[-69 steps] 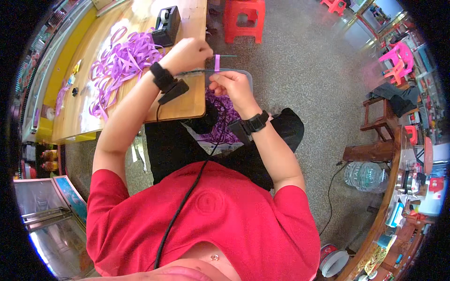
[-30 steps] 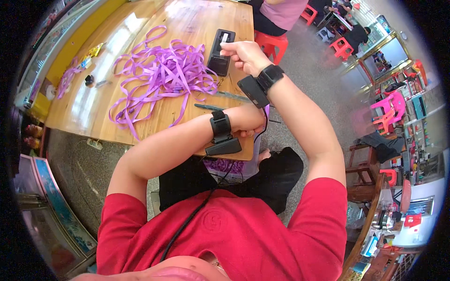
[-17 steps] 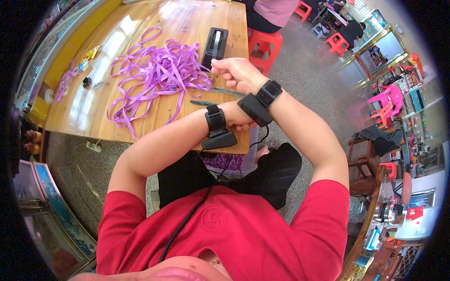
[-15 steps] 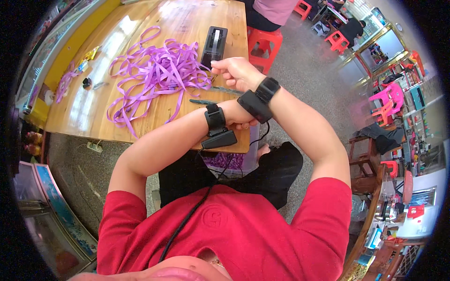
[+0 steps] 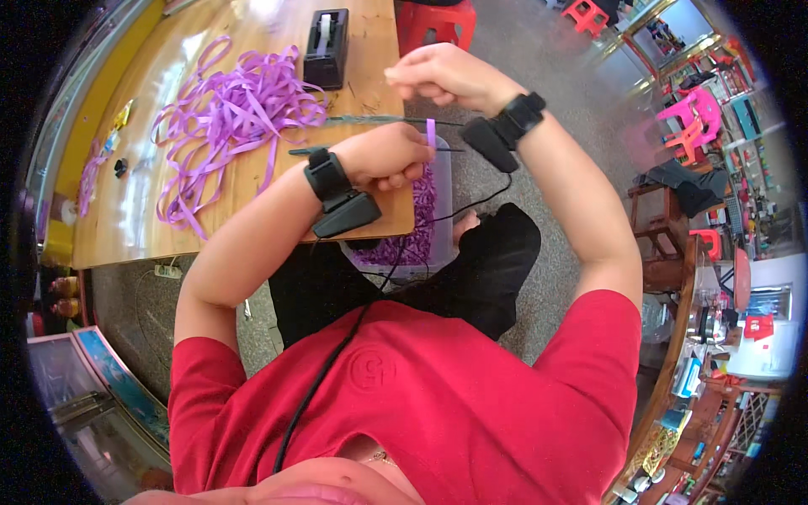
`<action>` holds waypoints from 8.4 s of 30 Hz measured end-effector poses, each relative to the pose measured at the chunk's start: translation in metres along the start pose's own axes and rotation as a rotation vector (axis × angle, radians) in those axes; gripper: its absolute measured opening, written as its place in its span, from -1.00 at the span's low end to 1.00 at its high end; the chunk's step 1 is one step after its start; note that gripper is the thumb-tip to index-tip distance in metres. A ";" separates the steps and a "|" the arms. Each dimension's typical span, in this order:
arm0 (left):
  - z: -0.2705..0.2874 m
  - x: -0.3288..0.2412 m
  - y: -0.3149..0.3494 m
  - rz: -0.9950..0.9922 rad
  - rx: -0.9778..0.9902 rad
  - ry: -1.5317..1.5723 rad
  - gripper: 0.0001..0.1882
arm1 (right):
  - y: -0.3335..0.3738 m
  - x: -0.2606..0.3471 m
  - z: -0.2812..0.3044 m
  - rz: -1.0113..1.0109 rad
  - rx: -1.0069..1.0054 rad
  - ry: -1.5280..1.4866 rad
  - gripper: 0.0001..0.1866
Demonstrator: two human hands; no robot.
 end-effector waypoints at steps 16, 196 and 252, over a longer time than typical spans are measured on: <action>-0.006 -0.003 0.007 0.040 0.036 0.142 -0.80 | 0.019 -0.038 0.019 -0.067 0.247 0.674 -0.75; -0.001 -0.008 0.011 0.072 0.009 0.094 -0.74 | 0.028 -0.154 -0.015 0.117 0.169 -1.420 -0.50; 0.021 -0.025 0.038 -0.101 -0.179 -0.163 -0.62 | 0.092 -0.299 0.059 -0.315 -0.584 -0.071 -0.22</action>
Point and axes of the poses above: each hand's wrist, its own y-axis away from the middle knuckle, its own z-axis out of the back of the hand, x = y × z, the point moved 8 cm from there along -y, towards the middle knuckle, and after that the axes turned 12 degrees about -y, right-handed, at the moved point
